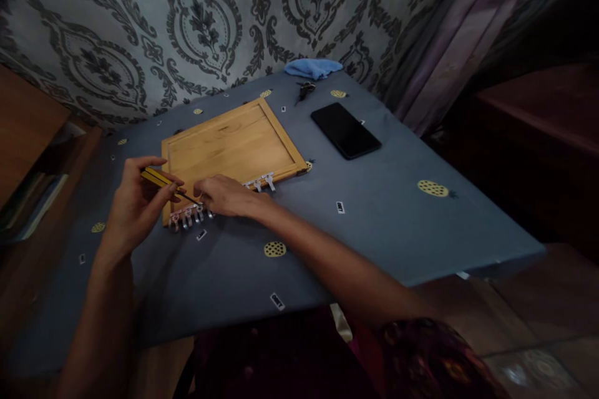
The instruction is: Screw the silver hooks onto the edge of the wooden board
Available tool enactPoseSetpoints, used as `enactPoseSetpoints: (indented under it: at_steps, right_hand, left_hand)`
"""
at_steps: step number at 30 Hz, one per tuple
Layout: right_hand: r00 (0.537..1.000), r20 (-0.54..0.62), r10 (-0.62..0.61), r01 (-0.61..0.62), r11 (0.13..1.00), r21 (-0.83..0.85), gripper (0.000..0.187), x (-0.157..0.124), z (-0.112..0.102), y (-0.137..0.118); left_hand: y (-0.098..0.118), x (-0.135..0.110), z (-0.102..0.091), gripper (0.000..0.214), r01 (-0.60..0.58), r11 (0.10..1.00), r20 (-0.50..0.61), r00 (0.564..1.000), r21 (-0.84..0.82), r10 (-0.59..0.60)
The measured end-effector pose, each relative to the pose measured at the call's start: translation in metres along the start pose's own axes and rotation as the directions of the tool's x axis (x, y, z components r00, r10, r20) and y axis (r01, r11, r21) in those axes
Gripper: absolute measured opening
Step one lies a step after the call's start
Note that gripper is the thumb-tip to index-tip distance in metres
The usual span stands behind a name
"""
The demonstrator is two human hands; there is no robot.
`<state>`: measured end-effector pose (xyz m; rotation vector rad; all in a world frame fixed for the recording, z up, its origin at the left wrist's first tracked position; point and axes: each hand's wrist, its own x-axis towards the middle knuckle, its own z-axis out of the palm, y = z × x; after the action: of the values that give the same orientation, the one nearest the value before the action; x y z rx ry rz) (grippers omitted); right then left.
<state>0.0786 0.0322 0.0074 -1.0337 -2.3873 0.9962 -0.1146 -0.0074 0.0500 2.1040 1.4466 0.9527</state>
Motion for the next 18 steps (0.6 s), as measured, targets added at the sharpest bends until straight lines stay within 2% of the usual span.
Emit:
enactPoseSetpoints:
  at_steps: [9,18]
  right_hand:
    - [1.000,0.003,0.000,0.000,1.000,0.006,0.029,-0.002,-0.003,-0.003]
    - [1.000,-0.012,-0.018,0.018,1.000,0.011,0.029,0.000,0.000,-0.001]
  left_hand:
    - [-0.005,-0.008,0.001,0.040,-0.005,0.998,-0.073,0.997,-0.059,0.001]
    - [0.009,-0.007,-0.002,0.038,-0.043,0.999,-0.093,0.995,0.020,0.045]
